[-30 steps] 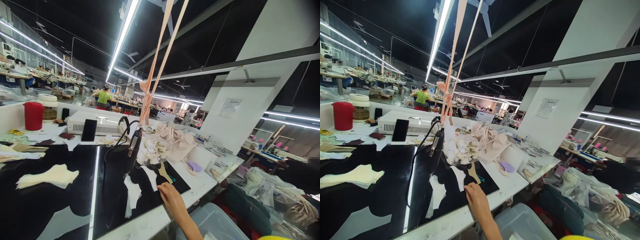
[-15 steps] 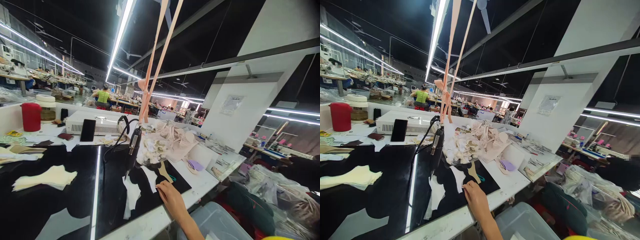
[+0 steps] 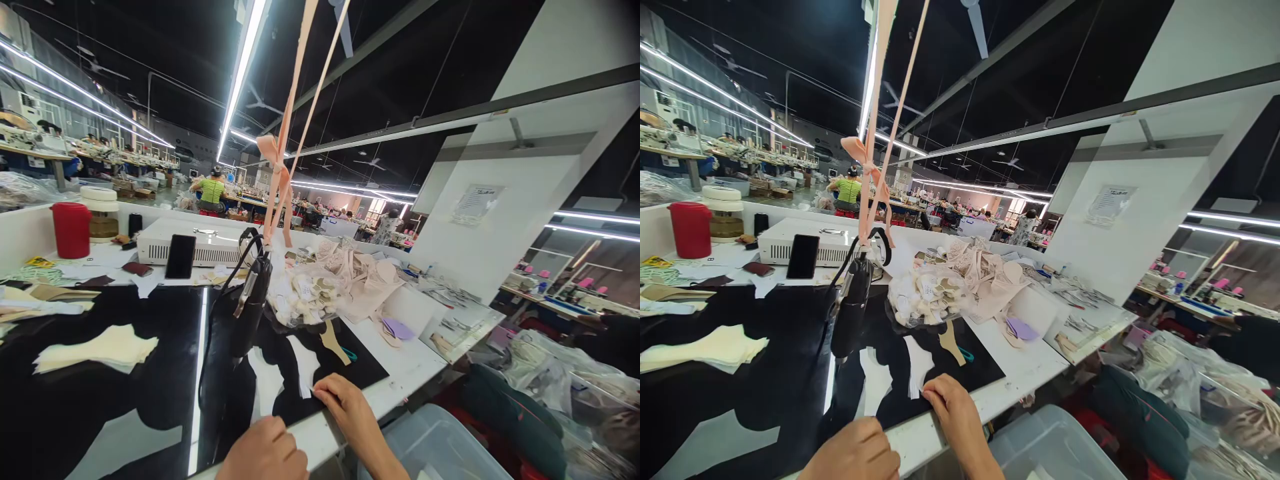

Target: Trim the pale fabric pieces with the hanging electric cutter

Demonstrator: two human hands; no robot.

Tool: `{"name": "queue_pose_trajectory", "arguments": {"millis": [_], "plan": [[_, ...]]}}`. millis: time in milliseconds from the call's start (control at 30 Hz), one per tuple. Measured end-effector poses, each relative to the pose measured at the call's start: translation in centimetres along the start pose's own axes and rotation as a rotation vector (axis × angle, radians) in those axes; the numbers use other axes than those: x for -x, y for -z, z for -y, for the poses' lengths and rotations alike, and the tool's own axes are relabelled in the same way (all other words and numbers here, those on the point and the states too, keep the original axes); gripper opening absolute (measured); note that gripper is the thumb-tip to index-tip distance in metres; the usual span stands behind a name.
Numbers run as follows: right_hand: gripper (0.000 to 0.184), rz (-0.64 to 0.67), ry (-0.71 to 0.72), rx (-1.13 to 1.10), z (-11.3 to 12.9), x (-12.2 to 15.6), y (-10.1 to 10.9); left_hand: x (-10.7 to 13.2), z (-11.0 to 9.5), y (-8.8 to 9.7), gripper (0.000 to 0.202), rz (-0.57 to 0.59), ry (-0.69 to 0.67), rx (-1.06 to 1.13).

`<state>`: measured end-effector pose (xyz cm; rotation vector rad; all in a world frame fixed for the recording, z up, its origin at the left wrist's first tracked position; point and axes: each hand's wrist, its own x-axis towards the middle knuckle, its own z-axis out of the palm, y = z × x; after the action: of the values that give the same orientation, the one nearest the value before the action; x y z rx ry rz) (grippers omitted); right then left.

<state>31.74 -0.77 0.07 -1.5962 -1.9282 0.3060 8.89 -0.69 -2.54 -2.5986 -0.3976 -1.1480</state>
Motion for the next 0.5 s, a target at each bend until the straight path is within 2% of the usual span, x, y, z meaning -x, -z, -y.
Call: {"name": "queue_pose_trajectory", "arguments": {"millis": [67,133,233,367,500], "plan": [[0.023,0.018,0.011,-0.020,0.0,0.0,0.1,-1.3,0.7,0.1,0.026,0.061,0.042,-0.068],[0.025,0.030,0.018,-0.038,0.2,0.1,0.1,-2.5,1.2,0.5,0.016,0.157,0.140,-0.094],[0.027,0.039,0.022,-0.067,0.4,0.3,0.1,-3.7,1.7,0.4,0.024,0.249,0.239,-0.142],[0.026,0.032,0.019,-0.117,0.4,0.4,-0.1,-4.2,2.1,-1.3,0.033,0.296,0.250,-0.108],[0.023,-0.004,-0.011,-0.171,0.2,0.5,-0.4,-4.1,2.2,-2.7,0.023,0.302,0.244,-0.094]]}}
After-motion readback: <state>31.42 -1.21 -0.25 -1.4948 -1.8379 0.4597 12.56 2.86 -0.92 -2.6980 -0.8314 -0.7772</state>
